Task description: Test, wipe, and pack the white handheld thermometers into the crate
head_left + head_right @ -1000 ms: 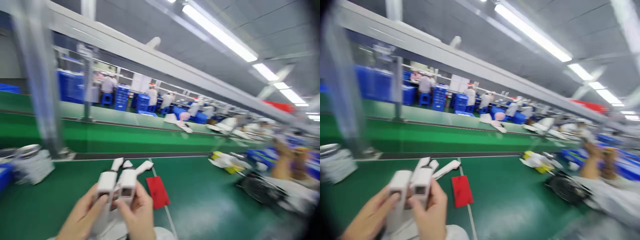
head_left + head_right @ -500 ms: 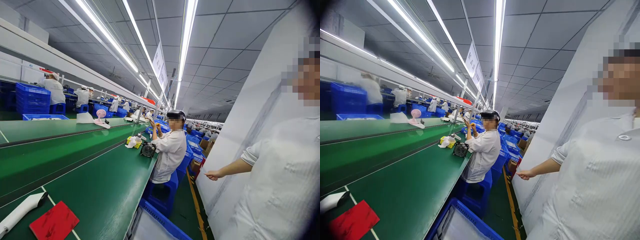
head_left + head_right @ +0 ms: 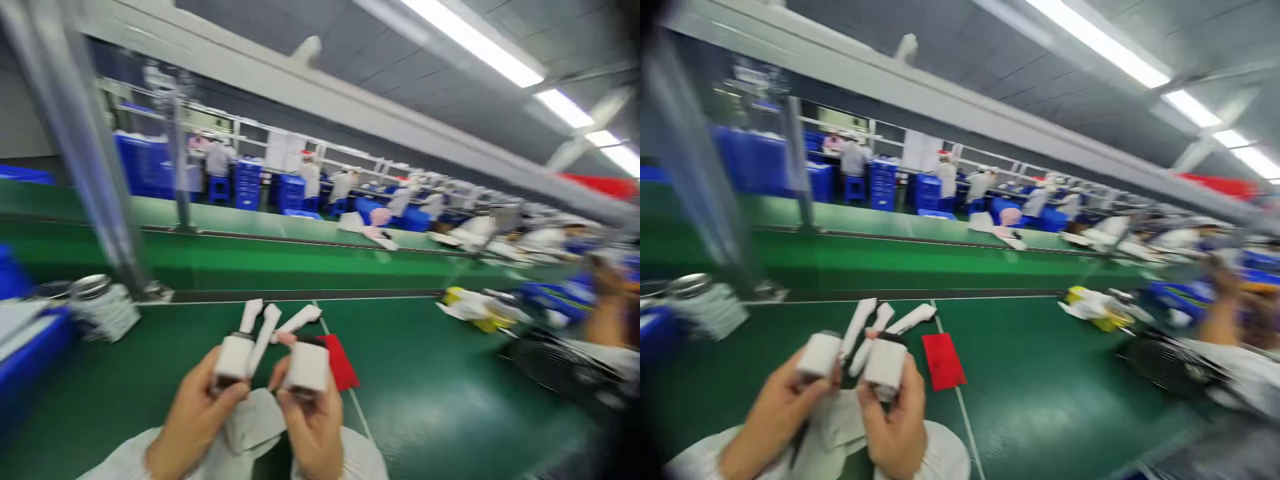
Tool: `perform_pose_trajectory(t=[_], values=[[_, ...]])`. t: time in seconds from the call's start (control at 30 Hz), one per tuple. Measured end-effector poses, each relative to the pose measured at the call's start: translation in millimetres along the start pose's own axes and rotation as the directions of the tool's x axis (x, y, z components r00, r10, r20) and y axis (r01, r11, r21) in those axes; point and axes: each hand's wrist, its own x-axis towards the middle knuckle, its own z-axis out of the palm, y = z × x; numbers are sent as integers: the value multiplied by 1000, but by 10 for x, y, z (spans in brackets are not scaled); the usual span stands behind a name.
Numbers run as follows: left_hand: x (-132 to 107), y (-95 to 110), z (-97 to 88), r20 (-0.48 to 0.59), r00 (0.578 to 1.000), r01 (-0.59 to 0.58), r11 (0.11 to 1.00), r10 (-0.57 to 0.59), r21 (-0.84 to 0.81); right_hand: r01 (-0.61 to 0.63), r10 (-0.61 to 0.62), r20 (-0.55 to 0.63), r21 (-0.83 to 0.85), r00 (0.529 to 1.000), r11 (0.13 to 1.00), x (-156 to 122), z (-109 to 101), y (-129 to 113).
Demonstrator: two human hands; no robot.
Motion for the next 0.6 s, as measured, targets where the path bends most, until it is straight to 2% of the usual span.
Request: perform_pose_trajectory(t=[0.1, 0.17, 0.23, 0.3, 0.33, 0.37, 0.43, 0.5, 0.53, 0.6], values=[[-17, -26, -55, 65, 998, -30, 998, 26, 53, 135, -130, 137, -32, 982, 990, -44, -53, 39], [7, -45, -14, 99, 995, -6, 999, 2, 38, 247, -216, 294, -70, 931, 967, -25, -126, -1], [16, -61, 12, 127, 992, 10, 999, -15, 38, 285, -216, 443, -95, 870, 954, 29, -199, -82], [15, -66, 9, 162, 987, 1, 999, -8, 46, 262, -175, 541, -87, 822, 961, 90, -253, -169], [14, -64, 1, 180, 984, -8, 999, -1, 47, 231, -159, 525, -74, 836, 970, 109, -267, -201], [13, -59, -8, 191, 982, -17, 999, 8, 48, 205, -160, 455, -52, 876, 977, 116, -270, -220], [14, -43, -18, 197, 980, -32, 998, 20, 56, 169, -160, 187, -33, 969, 985, 87, -243, -210], [12, -23, -16, 196, 980, -46, 997, 34, 59, 94, -99, -58, -84, 993, 992, 25, -193, -152], [9, -12, -11, 193, 980, -50, 997, 37, 63, 60, -72, -99, -117, 992, 991, -5, -168, -116], [2, 15, -2, 188, 981, -65, 995, 51, 73, 14, -29, -88, -164, 996, 986, -45, -135, -57]])
